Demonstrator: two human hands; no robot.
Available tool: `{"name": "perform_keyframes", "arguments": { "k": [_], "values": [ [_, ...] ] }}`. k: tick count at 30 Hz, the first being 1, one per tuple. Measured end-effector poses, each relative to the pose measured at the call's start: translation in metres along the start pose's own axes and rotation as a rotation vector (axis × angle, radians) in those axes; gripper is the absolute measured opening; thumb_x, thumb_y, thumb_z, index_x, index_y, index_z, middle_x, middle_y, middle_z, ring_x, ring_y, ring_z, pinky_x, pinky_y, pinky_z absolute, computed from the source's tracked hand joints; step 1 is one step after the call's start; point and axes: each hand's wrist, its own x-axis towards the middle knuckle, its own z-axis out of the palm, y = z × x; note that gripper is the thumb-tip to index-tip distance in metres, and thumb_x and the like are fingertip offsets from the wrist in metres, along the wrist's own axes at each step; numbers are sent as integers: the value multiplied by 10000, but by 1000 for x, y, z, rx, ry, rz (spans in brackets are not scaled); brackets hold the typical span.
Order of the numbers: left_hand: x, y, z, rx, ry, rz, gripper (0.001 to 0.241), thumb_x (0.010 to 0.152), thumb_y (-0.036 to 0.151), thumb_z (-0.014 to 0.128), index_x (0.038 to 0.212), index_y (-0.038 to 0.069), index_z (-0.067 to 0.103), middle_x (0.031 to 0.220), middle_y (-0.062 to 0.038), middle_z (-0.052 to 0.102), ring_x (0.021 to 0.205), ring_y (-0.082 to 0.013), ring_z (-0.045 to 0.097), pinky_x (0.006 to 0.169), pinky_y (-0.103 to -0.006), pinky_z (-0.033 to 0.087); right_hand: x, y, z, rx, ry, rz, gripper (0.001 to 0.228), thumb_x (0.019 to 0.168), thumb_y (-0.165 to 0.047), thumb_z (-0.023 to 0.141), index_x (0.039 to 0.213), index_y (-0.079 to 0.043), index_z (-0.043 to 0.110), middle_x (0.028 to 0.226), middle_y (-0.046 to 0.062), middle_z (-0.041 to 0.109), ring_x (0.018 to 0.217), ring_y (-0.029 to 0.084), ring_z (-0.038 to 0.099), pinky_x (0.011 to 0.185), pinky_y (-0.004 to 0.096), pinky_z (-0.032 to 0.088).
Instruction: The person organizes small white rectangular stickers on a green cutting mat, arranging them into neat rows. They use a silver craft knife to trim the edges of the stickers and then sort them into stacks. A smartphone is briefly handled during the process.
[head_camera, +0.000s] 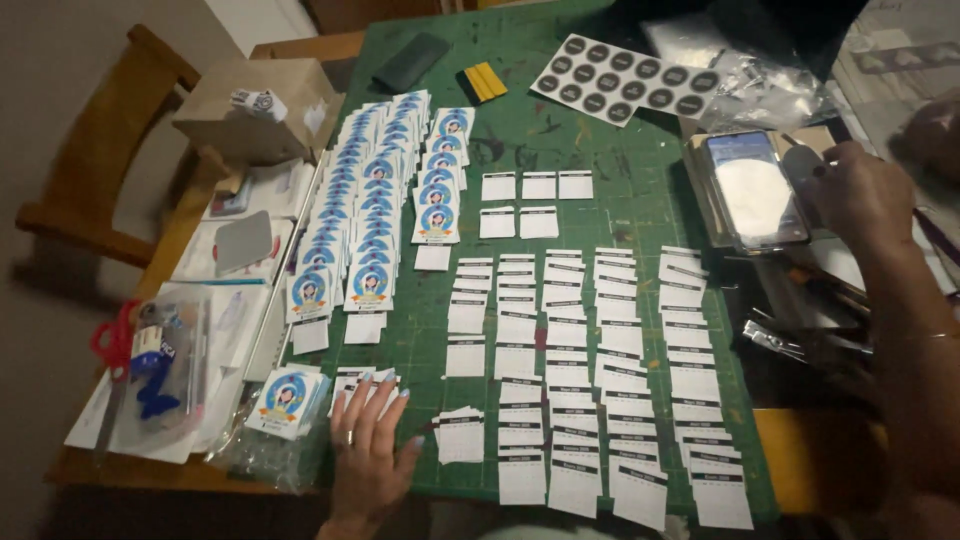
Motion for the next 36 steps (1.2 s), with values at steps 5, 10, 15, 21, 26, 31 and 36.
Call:
{"name": "perform_keyframes", "arguments": {
  "k": [5, 10, 15, 21, 26, 31, 36],
  "values": [
    [2, 0, -1, 31, 16, -5, 493, 1115, 445, 451, 1394, 92, 653, 1528, -117, 631, 1480, -367, 547, 1296, -635, 350, -2, -11, -23, 49, 14, -38, 425, 1131, -276, 598, 1362, 61, 715, 1169, 451, 765, 971, 701, 727, 759, 706, 566],
    [6, 1, -5, 6, 41, 22, 482, 1117, 433, 463, 1353, 72, 678, 1476, -120, 663, 1425, -370, 591, 1248, -618, 383, 9, 3, -13, 124, -40, -29, 556, 1105, -409, 616, 1538, -61, 646, 1130, 526, 738, 1044, 714, 689, 806, 681, 540],
    [9, 6, -6, -26, 31, -6, 457, 1115, 415, 492, 1351, 79, 692, 1479, -100, 664, 1446, -354, 570, 1244, -642, 380, -8, 0, -15, 447, -29, 22, 489, 1081, -308, 645, 1512, -85, 712, 1278, 257, 733, 1068, 432, 669, 791, 549, 476],
    [5, 4, -4, -34, 1, -30, 472, 1127, 417, 455, 1391, 84, 659, 1500, -92, 661, 1458, -346, 564, 1255, -625, 351, 1, 24, 23, 768, 11, 48, 340, 1153, -423, 739, 1274, -107, 773, 928, 12, 647, 790, 122, 564, 573, 370, 433],
    [6, 8, -7, -58, 15, -71, 442, 1124, 396, 474, 1394, 91, 645, 1485, -93, 669, 1465, -338, 554, 1261, -625, 356, 9, 33, 35, 682, 34, 34, 379, 1148, -423, 752, 1203, -54, 823, 836, 75, 639, 740, 181, 561, 521, 430, 403],
    [8, 8, -8, -67, 46, -94, 443, 1126, 400, 473, 1374, 86, 663, 1446, -91, 696, 1440, -330, 577, 1248, -609, 378, 25, 49, 56, 865, -56, 144, 256, 1076, -359, 747, 1085, -103, 744, 804, 58, 600, 647, 182, 559, 486, 362, 408],
    [8, 11, -9, -74, 53, -125, 429, 1126, 377, 483, 1383, 79, 657, 1453, -95, 696, 1440, -337, 581, 1250, -609, 380, 22, 48, 51, 846, -47, 76, 204, 1061, -273, 699, 1103, -77, 736, 788, 60, 538, 640, 179, 490, 485, 363, 334]
  ]
}}
